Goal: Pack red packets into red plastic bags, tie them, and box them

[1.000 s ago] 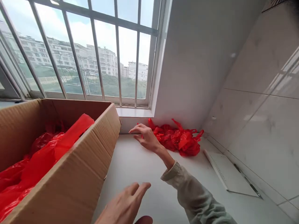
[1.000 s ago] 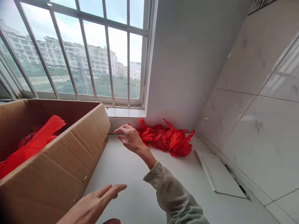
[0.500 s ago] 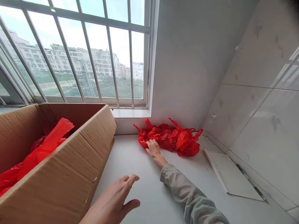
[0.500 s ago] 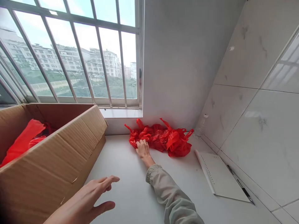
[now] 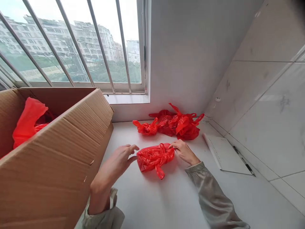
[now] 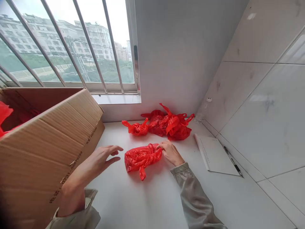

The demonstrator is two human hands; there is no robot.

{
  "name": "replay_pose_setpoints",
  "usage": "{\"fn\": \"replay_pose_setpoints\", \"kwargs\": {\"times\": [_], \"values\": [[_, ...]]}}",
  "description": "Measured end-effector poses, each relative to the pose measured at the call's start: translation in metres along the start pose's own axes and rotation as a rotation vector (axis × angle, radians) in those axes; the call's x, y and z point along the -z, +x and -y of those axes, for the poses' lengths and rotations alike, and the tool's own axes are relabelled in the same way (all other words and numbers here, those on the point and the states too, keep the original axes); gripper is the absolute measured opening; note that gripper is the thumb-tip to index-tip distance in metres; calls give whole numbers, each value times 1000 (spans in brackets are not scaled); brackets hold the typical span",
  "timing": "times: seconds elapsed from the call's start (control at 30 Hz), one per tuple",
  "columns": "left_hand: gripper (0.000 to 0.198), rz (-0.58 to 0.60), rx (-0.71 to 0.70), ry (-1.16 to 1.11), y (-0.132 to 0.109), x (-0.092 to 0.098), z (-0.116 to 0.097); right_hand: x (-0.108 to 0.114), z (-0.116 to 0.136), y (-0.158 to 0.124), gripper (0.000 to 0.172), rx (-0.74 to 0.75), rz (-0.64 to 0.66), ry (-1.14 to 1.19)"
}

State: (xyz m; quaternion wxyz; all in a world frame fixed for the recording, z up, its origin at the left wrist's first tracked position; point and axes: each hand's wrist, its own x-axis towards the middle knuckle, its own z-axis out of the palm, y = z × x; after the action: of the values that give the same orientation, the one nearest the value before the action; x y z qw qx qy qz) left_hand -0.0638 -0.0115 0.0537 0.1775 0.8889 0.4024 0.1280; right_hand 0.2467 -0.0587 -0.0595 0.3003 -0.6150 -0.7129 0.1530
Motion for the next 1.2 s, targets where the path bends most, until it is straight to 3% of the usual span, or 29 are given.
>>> {"fn": "replay_pose_setpoints", "kwargs": {"times": [0.13,0.23,0.3,0.43,0.53,0.77,0.87,1.03,1.1,1.2], "values": [[17,145,-146,-78,20,-23,-32,10,26,-6,18,96,164,114],[11,189,-167,-47,29,-50,-49,5,36,-3,16,106,273,86],[12,188,-137,-15,34,-68,-55,-1,39,0,9,98,321,69],[13,208,-93,-12,39,-86,-53,-4,46,6,15,85,327,81],[13,172,-90,-22,43,-78,-40,4,46,6,15,43,272,124],[12,-65,15,-193,41,-28,0,39,33,-4,28,-97,116,64],[14,-195,95,-326,37,-15,5,52,38,-9,22,-62,100,55],[22,-395,150,-554,37,-14,2,67,55,-18,11,-73,-120,77],[22,-365,147,-535,38,-17,2,69,60,-22,7,-110,-26,86],[20,-185,92,-353,33,-18,3,64,64,-26,7,-163,172,73]]}}
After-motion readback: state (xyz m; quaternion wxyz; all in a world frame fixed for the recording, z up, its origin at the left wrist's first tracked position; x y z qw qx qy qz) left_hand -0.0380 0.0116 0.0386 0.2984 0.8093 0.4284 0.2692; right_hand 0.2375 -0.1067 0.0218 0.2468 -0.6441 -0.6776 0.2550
